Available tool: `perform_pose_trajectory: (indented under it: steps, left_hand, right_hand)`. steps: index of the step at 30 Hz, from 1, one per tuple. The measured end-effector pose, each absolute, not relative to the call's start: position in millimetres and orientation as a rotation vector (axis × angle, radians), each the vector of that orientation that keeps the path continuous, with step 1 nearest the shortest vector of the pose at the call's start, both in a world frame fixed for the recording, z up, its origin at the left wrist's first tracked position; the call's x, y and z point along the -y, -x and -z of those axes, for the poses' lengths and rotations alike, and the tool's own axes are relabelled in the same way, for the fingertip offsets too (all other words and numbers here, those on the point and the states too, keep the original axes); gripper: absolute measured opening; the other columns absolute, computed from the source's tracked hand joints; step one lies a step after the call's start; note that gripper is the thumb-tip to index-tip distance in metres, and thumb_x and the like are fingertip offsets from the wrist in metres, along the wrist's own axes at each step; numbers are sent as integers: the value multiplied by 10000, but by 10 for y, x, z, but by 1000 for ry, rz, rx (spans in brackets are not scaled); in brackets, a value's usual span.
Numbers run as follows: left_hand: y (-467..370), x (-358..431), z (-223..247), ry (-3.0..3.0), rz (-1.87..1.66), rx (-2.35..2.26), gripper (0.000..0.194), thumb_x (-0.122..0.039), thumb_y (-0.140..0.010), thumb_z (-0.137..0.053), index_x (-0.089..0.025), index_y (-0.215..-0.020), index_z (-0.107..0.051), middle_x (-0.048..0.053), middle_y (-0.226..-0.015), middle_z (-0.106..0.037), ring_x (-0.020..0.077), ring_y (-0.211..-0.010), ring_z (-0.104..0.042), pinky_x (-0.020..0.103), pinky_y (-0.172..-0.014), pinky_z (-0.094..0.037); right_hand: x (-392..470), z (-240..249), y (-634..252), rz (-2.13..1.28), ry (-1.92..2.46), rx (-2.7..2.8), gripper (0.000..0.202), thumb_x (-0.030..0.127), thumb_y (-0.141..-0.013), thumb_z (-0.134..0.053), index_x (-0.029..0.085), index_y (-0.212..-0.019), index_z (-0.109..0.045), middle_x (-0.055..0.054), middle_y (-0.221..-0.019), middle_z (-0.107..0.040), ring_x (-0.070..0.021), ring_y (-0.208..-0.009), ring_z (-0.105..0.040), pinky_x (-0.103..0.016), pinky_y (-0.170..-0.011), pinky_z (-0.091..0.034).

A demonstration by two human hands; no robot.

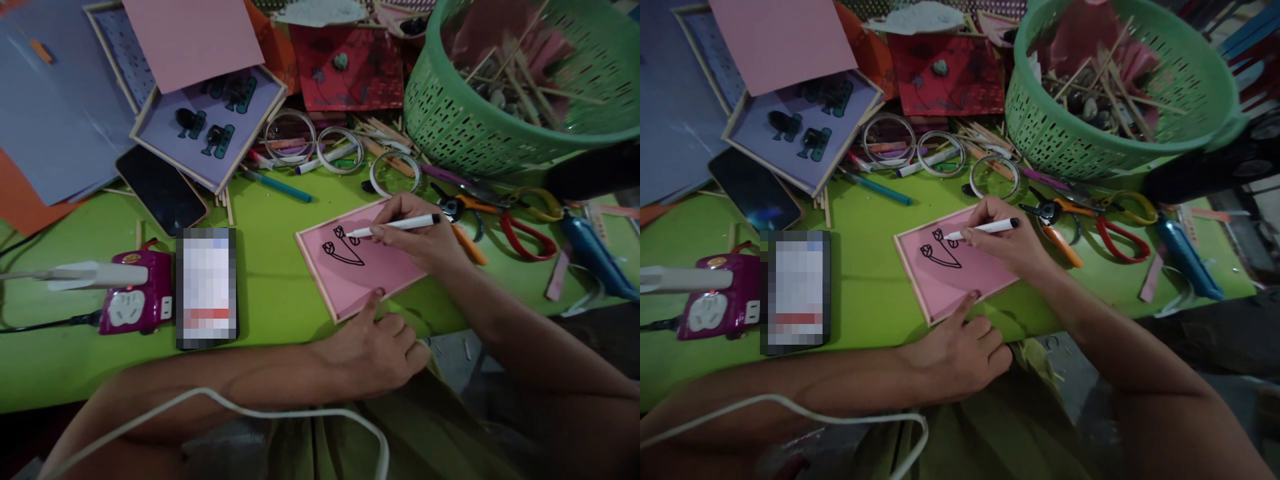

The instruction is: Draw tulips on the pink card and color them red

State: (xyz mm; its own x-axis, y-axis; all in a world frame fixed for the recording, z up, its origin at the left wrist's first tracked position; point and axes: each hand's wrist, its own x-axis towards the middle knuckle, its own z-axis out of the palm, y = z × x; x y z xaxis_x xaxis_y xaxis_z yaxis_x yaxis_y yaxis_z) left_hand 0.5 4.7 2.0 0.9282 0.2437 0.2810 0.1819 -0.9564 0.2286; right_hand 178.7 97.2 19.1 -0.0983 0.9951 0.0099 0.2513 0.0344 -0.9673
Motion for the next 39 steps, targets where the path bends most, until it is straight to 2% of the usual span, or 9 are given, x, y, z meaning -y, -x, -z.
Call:
perform_pose_trajectory:
  steps: [3,9,21,29,39]
  left_hand:
    - [5,-48,-23,-2891,-469,-324,191,-175,-1064,-571,-180,-893,-657,-20,-752,-602,162,-724,-545,634,-1073,-531]
    - [6,-58,-43,-2897,-478,-327,170,-174,-1051,-602,-180,-887,-647,-25,-745,-590,157,-728,-545,619,-1055,-551]
    - [-8,-40,7,-2892,-542,-338,230,-162,-1066,-547,-181,-858,-644,-20,-732,-592,159,-713,-545,633,-1047,-548]
    - [-10,-49,12,-2908,-514,-326,204,-177,-1055,-592,-186,-859,-647,-28,-733,-598,156,-718,-544,629,-1051,-547]
    - [-7,-53,-8,-2902,-491,-324,204,-185,-1074,-563,-182,-906,-678,-16,-746,-621,155,-725,-554,609,-1083,-516]
  right_hand:
    - [-979,-184,-1796,-1137,1330,1478,266,416,-854,-862,277,-770,-651,7,-730,-680,-187,-660,-602,-369,-641,-487]
    - [-982,-173,-1810,-1155,1298,1482,217,337,-877,-847,266,-785,-664,10,-741,-681,-178,-667,-608,-349,-628,-463]
    - [-986,-166,-1827,-1130,1294,1519,198,272,-893,-817,262,-775,-658,14,-726,-676,-167,-641,-586,-343,-603,-432]
    - [-982,-174,-1815,-1126,1337,1504,232,345,-876,-836,260,-766,-650,2,-725,-664,-173,-652,-589,-345,-597,-439]
    - [-962,-186,-1819,-1149,1325,1481,227,291,-856,-836,255,-750,-639,12,-715,-625,-163,-632,-572,-346,-603,-461]
